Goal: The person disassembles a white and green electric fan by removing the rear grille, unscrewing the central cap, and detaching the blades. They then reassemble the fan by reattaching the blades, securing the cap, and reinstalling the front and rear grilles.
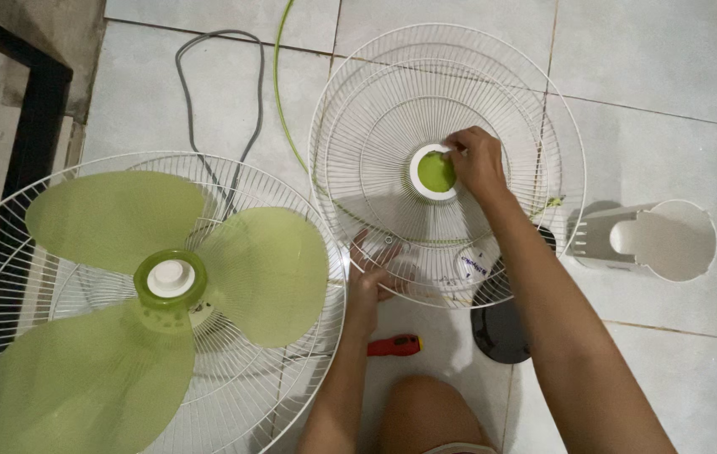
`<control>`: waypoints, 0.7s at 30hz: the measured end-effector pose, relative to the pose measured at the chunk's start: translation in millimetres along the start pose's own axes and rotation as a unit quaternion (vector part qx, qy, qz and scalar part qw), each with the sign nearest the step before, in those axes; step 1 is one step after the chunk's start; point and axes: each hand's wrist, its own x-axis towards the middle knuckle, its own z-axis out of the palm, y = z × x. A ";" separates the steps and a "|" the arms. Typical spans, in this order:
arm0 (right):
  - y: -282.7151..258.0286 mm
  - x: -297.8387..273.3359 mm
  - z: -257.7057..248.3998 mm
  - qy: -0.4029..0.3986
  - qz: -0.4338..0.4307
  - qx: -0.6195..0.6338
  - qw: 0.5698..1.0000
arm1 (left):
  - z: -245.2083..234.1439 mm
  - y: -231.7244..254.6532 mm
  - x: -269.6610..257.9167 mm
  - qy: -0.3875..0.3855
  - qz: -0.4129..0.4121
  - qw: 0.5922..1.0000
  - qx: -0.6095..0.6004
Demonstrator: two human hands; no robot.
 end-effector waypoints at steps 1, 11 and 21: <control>-0.4 0.1 -3.1 -0.015 -0.022 0.021 0.999 | 0.2 -1.0 0.7 0.008 0.004 1.000 0.017; -5.8 3.4 -8.1 -0.032 -0.197 -0.047 0.979 | -8.6 -8.9 12.1 0.003 0.045 0.998 -0.040; -6.9 8.1 -5.3 -0.048 -0.196 -0.110 0.973 | -25.0 -28.1 25.9 -0.038 0.105 0.994 0.009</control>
